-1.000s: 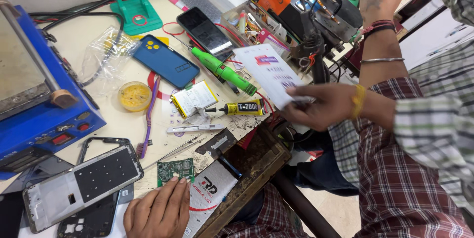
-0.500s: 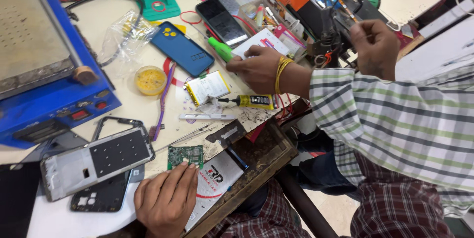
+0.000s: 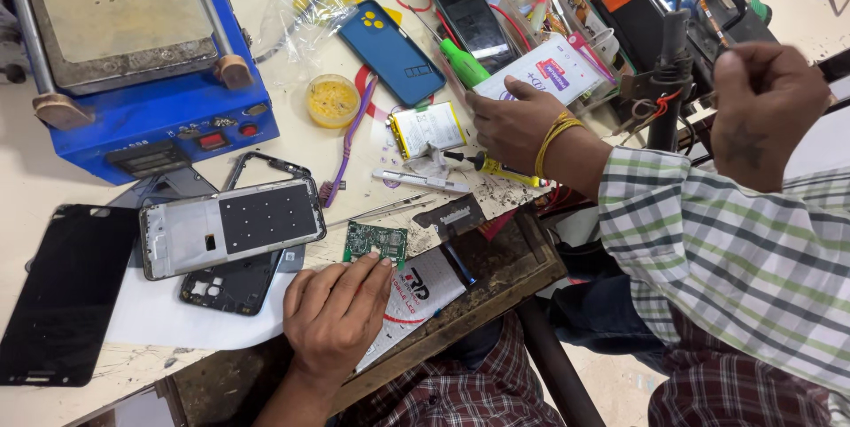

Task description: The person repairs a disassembled smartphone at a cluttered workbench. They use tweezers to work on the exposed motherboard, solder a connection on the board with a soldering iron, then hold the phone frame and pry at its edge with a metal tool.

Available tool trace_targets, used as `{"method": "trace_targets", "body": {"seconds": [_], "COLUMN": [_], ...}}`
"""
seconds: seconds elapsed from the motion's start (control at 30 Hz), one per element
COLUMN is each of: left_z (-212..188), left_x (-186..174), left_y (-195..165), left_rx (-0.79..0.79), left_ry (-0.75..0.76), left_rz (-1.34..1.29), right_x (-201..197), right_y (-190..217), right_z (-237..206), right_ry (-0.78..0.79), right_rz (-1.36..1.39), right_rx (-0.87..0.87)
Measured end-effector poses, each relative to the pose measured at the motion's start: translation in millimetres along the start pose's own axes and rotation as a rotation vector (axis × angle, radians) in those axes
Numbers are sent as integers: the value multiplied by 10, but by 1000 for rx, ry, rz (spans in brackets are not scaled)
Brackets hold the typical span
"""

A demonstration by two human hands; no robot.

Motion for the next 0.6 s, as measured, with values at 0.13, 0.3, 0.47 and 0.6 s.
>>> {"method": "trace_targets", "body": {"seconds": [0.13,0.3,0.47,0.6], "left_z": [27,24,-8,-26], "left_x": [-16,-22,-15,-20], "left_y": [-7,-4,25,23], "left_rx": [6,4,3,-3], "left_ry": [-2,-3,-7,1], "left_rz": [-6,-8,-21,-28], "right_x": [-19,72,108,96], "right_y": [-190,-391,-399,-473], "right_z": [-20,-109,-137,-181], "right_ry": [16,175,201,230], "right_rz": [181,383,793,601], "right_rx": [25,33,121,22]}}
Point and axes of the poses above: each hand's wrist, its own z-axis towards the middle knuckle, its own x-axis out of the palm, y = z × x, the point moved 4 cm from there along z, towards the middle knuckle, and after that the axes turned 8 degrees about -y, right-handed, at the moved point
